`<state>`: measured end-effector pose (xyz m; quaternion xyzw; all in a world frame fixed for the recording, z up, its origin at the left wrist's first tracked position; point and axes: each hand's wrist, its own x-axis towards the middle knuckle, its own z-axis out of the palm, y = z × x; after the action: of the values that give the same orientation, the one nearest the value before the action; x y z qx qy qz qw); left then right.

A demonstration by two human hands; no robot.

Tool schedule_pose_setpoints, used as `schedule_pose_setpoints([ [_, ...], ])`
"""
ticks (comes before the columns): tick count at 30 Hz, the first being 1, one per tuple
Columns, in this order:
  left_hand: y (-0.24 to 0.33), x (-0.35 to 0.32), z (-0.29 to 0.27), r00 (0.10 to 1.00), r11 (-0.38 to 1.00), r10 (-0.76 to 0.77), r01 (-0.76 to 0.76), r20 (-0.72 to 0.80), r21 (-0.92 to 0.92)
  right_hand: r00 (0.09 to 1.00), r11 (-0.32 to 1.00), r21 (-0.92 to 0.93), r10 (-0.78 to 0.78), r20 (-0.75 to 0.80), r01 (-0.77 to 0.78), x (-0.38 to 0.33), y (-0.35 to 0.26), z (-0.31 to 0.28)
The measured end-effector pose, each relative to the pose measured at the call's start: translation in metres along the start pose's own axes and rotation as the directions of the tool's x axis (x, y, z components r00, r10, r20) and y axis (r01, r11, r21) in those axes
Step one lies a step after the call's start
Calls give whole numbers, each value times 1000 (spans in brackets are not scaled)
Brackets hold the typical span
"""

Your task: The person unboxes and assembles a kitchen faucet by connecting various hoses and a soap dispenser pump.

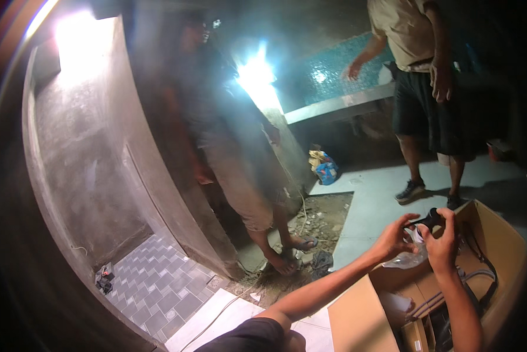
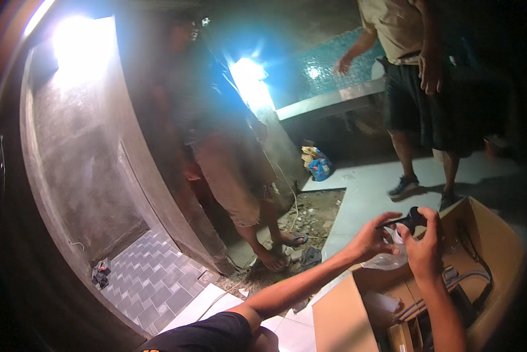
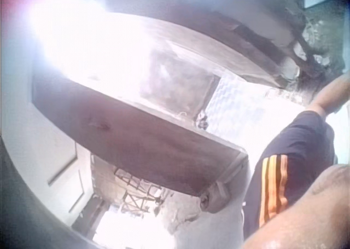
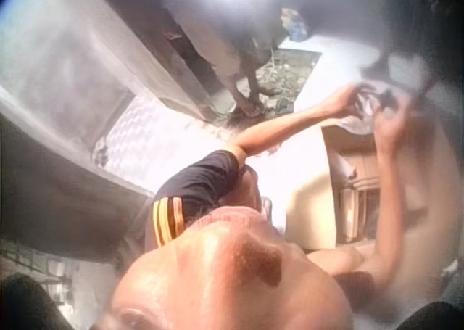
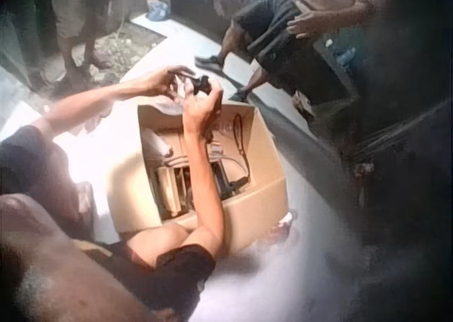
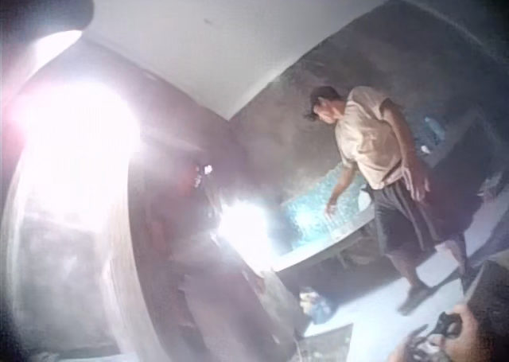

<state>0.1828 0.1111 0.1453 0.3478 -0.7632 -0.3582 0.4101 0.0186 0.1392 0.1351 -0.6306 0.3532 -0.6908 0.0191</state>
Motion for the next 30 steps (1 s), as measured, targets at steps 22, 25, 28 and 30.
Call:
schedule_pose_setpoints([
  [22, -9, -3, 17, 998, 960, -51, 57, 32, -273, 946, 960, 16, 274, 171, -281, -12, 20, -19],
  [25, -13, -1, 9, 963, 718, -247, 257, 109, -647, 979, 999, 52, -6, 205, -5, -17, 30, -16],
  [28, -17, 0, 2, 972, 744, -174, 233, 154, -626, 832, 907, 160, 272, 483, -390, -25, 37, -19],
  [30, -20, -2, 1, 975, 753, -168, 222, 146, -619, 834, 877, 249, 250, 492, -410, -28, 38, -21],
])
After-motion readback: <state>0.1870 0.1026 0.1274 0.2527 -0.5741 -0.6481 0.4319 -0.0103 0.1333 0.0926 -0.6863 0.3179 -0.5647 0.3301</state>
